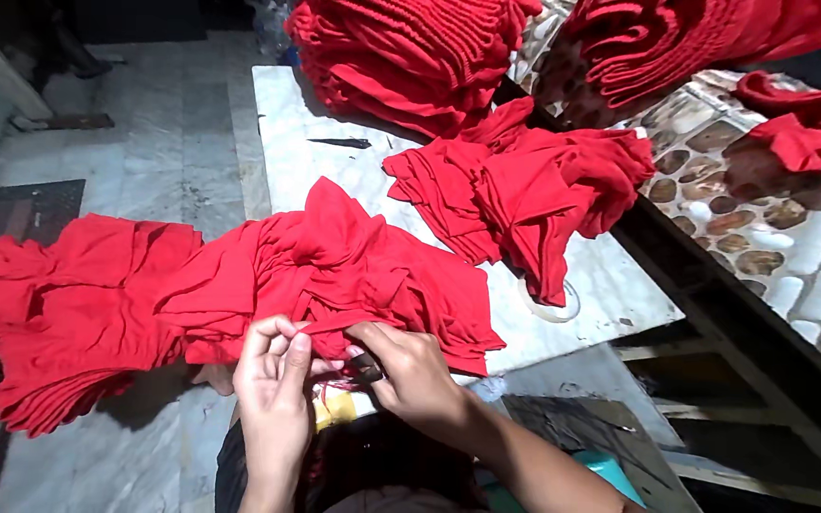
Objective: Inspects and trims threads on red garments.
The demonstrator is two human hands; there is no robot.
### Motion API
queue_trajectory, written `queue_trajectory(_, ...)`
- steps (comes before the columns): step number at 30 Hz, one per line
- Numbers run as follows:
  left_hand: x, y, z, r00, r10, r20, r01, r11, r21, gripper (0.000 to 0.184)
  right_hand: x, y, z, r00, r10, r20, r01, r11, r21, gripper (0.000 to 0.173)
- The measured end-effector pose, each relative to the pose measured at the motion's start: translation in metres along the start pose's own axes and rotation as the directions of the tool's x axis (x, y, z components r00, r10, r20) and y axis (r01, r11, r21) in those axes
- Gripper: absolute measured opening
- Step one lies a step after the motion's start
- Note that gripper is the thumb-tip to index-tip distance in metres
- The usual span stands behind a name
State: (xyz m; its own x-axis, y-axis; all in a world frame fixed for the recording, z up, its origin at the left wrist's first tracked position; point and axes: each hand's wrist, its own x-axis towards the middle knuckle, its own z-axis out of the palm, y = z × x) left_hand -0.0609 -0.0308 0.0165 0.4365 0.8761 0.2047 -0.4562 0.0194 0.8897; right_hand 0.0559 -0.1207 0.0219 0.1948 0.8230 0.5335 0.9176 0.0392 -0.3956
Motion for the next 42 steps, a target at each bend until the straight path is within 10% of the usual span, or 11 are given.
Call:
queue_trajectory(4, 0.003, -0.003, -0.002, 0.989, -0.149, 0.010, 0.147, 0.965, -0.216, 0.022, 0.001, 0.006, 0.002, 1.000, -0.022, -0.010, 0.023, 0.995, 0.098, 0.025)
queue_trajectory(9, -0.003, -0.004, -0.001, 0.898, 0.401, 0.180, -0.440, 0.824, 0.358, 0.003, 0.003, 0.000, -0.002, 0.997, -0.038, 0.074, 0.039, 0.999, -0.016, 0.020)
queue_trajectory(15, 0.002, 0.000, -0.014, 0.790, 0.490, 0.368, -0.597, 0.477, 0.645, 0.020, 0.008, 0.002, -0.006, 0.995, -0.024, 0.094, 0.019, 0.999, 0.050, 0.022)
queue_trajectory(18, -0.003, 0.005, -0.009, 0.766, 0.487, 0.420, -0.547, 0.151, 0.823, 0.021, 0.006, 0.001, -0.003, 0.995, -0.004, 0.097, 0.001, 1.000, 0.026, 0.034)
queue_trajectory(24, -0.001, -0.003, -0.010, 0.816, 0.456, 0.355, -0.508, 0.271, 0.817, 0.018, 0.011, -0.007, -0.006, 0.984, 0.080, 0.160, -0.079, 0.997, -0.014, 0.051)
queue_trajectory(32, -0.008, -0.006, 0.000, 0.817, 0.453, 0.357, -0.391, -0.021, 0.920, 0.022, 0.015, -0.012, -0.006, 0.980, 0.122, 0.157, -0.100, 0.985, -0.138, 0.054)
queue_trajectory(37, -0.009, -0.007, -0.004, 0.832, 0.433, 0.346, -0.429, 0.107, 0.897, 0.022, 0.016, -0.017, -0.003, 0.974, 0.146, 0.176, -0.112, 0.976, -0.189, 0.053)
queue_trajectory(42, -0.003, -0.007, -0.012, 0.963, 0.239, 0.124, -0.269, 0.851, 0.450, 0.021, 0.013, -0.009, 0.001, 0.986, 0.126, 0.111, -0.114, 0.987, -0.114, 0.031)
